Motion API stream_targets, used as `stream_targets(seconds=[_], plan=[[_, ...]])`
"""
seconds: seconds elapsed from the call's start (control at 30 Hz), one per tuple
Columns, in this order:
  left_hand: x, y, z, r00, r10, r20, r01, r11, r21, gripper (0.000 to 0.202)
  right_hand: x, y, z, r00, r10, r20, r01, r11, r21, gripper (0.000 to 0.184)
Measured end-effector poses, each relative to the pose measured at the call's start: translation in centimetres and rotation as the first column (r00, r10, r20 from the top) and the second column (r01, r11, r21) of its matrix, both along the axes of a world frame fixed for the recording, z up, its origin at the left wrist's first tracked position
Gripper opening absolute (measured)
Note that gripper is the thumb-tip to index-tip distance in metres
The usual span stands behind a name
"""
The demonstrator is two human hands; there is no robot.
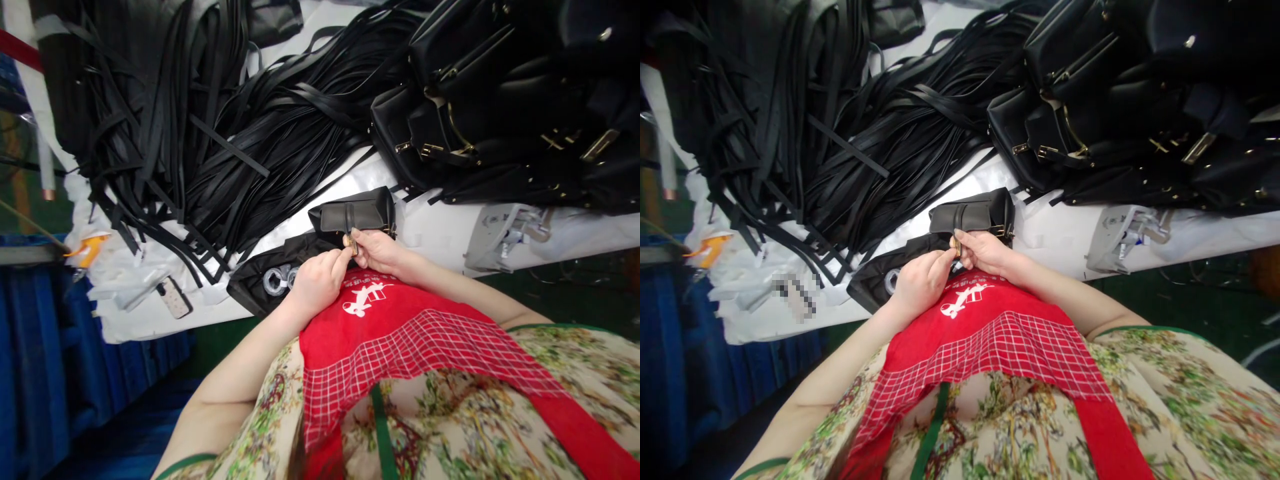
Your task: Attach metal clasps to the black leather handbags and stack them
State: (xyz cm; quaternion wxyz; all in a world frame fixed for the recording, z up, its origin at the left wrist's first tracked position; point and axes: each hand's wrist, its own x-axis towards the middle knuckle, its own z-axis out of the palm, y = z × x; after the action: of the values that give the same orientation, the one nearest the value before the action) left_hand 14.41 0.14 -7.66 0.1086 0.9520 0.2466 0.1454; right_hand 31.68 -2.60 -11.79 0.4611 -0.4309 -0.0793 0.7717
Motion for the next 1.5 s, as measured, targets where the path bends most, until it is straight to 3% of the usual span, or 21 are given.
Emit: stream_targets(seconds=[0.1,0.17,0.27,0.37,0.43,0.77,0.93,1.03,1.1,1.17,1.23,1.3,1.33,1.37,1.4,1.5], plan=[[1.1,0.4,0.2,0.980,0.166,0.111,-0.154,0.982,-0.112,0.014,0.0,-0.1,-0.2,1.000,-0.004,-0.009,0.005,1.000,0.008,0.049],[1.5,1.0,0.5,0.943,0.283,0.173,-0.234,0.938,-0.255,0.011,0.0,-0.2,-0.4,1.000,-0.010,-0.005,0.010,1.000,0.020,0.049],[1.3,1.8,1.0,0.950,0.246,0.192,-0.157,0.909,-0.387,0.012,0.0,-0.2,-0.3,1.000,-0.029,-0.004,0.029,0.999,0.026,0.048],[0.4,2.0,1.2,0.981,0.091,0.172,-0.025,0.936,-0.352,0.017,0.0,-0.2,-0.1,0.999,-0.037,-0.007,0.037,0.999,0.013,0.048],[-0.2,1.6,1.2,0.990,0.040,0.135,0.000,0.958,-0.287,0.022,0.0,-0.1,0.1,0.999,-0.032,-0.012,0.032,0.999,0.010,0.048],[-0.7,0.3,0.3,0.999,-0.020,0.027,0.020,1.000,-0.014,0.022,-0.1,-0.1,0.1,1.000,-0.013,0.000,0.013,1.000,0.017,0.046],[0.2,0.1,0.2,0.994,0.073,0.080,-0.073,0.997,0.001,0.012,-0.2,-0.1,0.6,1.000,-0.008,-0.015,0.008,1.000,0.009,0.048],[1.0,0.2,0.3,0.962,0.233,0.143,-0.205,0.961,-0.186,0.009,-0.2,-0.2,0.6,1.000,-0.009,-0.014,0.009,1.000,0.024,0.048],[1.5,0.4,0.5,0.925,0.352,0.145,-0.266,0.870,-0.414,0.006,-0.2,-0.2,0.4,1.000,-0.007,-0.004,0.007,0.999,0.037,0.049],[1.8,0.5,0.7,0.878,0.467,0.106,-0.283,0.683,-0.674,0.005,-0.2,-0.3,0.1,1.000,0.001,0.016,-0.002,0.999,0.046,0.050],[2.1,0.6,0.8,0.818,0.574,0.029,-0.232,0.376,-0.897,0.012,-0.1,-0.3,-0.2,0.998,0.012,0.060,-0.015,0.998,0.055,0.049],[2.1,0.7,0.8,0.772,0.630,-0.082,-0.127,0.026,-0.992,0.020,-0.1,-0.3,-0.5,0.992,0.022,0.121,-0.031,0.997,0.076,0.049],[2.1,0.7,0.8,0.758,0.639,-0.133,-0.081,-0.111,-0.991,0.022,-0.2,-0.3,-0.7,0.988,0.023,0.154,-0.038,0.995,0.091,0.049],[2.1,0.7,0.8,0.746,0.643,-0.173,-0.053,-0.203,-0.978,0.023,-0.2,-0.4,-0.9,0.982,0.024,0.188,-0.045,0.993,0.105,0.050],[2.0,0.7,0.8,0.732,0.651,-0.199,-0.042,-0.248,-0.968,0.022,-0.3,-0.4,-1.0,0.975,0.026,0.220,-0.053,0.992,0.116,0.050],[1.7,0.5,0.7,0.665,0.711,-0.230,-0.071,-0.246,-0.967,0.018,-0.6,-0.4,-1.3,0.953,0.041,0.300,-0.078,0.990,0.115,0.049]])
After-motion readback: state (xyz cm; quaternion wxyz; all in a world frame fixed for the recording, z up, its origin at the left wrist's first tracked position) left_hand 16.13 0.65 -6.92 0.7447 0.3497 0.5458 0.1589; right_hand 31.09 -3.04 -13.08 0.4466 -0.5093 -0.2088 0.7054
